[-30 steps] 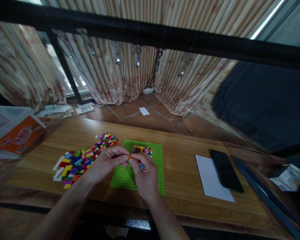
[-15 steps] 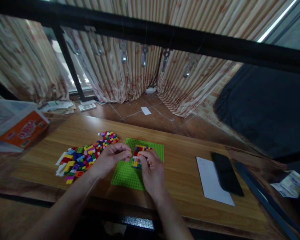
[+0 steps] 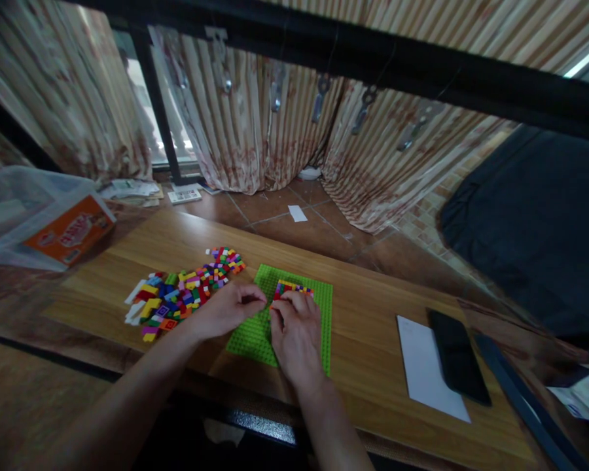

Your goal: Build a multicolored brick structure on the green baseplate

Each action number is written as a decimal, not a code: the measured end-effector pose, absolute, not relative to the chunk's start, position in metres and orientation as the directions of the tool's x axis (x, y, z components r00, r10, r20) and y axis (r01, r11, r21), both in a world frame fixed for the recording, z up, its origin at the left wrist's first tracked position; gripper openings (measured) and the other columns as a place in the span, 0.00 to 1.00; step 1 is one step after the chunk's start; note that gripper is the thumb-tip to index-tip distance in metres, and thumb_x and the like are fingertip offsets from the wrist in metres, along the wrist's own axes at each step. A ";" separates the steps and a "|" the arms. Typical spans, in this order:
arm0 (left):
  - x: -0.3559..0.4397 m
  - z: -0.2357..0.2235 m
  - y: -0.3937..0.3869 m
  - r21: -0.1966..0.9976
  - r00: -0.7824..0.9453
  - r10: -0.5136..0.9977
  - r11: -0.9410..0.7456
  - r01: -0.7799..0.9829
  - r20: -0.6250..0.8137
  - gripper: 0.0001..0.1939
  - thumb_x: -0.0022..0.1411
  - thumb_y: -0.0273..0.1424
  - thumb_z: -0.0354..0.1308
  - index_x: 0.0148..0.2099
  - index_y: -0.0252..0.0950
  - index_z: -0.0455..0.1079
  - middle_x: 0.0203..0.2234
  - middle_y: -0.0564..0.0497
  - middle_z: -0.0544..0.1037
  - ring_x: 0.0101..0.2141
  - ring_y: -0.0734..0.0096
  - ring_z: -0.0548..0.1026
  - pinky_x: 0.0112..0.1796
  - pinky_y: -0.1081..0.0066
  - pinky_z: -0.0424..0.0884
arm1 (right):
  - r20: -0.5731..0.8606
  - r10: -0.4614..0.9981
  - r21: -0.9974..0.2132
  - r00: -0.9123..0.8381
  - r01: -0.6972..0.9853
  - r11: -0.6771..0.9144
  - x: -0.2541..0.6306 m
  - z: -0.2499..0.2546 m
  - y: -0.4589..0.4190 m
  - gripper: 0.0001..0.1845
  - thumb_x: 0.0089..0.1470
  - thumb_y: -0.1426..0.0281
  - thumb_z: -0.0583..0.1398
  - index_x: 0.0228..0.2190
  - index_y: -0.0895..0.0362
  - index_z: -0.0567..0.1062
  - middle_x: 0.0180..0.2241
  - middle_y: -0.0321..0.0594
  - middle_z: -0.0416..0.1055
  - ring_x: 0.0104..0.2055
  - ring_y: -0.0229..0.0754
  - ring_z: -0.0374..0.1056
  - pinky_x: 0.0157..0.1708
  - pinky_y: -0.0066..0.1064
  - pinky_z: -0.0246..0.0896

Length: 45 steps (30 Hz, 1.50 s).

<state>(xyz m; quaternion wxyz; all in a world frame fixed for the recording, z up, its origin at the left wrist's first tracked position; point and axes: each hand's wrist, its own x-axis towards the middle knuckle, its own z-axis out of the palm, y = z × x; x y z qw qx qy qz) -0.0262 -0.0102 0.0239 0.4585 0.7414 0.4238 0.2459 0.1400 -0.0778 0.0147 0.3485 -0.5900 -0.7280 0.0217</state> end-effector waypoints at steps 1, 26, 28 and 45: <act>-0.025 0.024 -0.011 0.888 0.528 0.849 -0.230 0.398 -0.017 0.11 0.58 0.30 0.54 0.32 0.34 0.78 0.23 0.53 0.77 0.26 0.73 0.71 0.28 0.74 0.63 | 0.482 0.874 -0.421 -0.065 0.857 0.297 0.138 0.015 -0.077 0.09 0.61 0.70 0.58 0.35 0.54 0.80 0.42 0.44 0.73 0.46 0.50 0.67 0.50 0.47 0.63; -0.011 0.036 -0.026 0.689 0.503 0.862 -0.401 0.603 0.061 0.12 0.60 0.25 0.52 0.29 0.36 0.75 0.22 0.50 0.75 0.24 0.70 0.70 0.28 0.71 0.60 | 0.445 0.868 -0.652 0.220 0.744 0.146 0.146 0.012 -0.070 0.12 0.56 0.60 0.62 0.38 0.53 0.79 0.47 0.48 0.71 0.53 0.54 0.64 0.55 0.53 0.57; -0.010 0.036 -0.026 0.685 0.497 0.866 -0.397 0.612 0.058 0.12 0.61 0.26 0.51 0.30 0.36 0.75 0.23 0.49 0.76 0.25 0.68 0.71 0.28 0.70 0.61 | 0.446 0.866 -0.624 0.227 0.773 0.118 0.143 0.009 -0.069 0.15 0.56 0.59 0.62 0.41 0.54 0.79 0.50 0.50 0.70 0.55 0.56 0.62 0.56 0.55 0.55; -0.012 0.031 -0.024 0.718 0.500 0.864 -0.384 0.581 0.058 0.11 0.60 0.26 0.53 0.30 0.36 0.76 0.22 0.51 0.75 0.25 0.70 0.71 0.27 0.72 0.59 | 0.412 0.879 -0.634 0.241 0.768 0.087 0.135 0.002 -0.067 0.18 0.56 0.62 0.61 0.48 0.53 0.77 0.53 0.51 0.67 0.58 0.56 0.59 0.56 0.55 0.55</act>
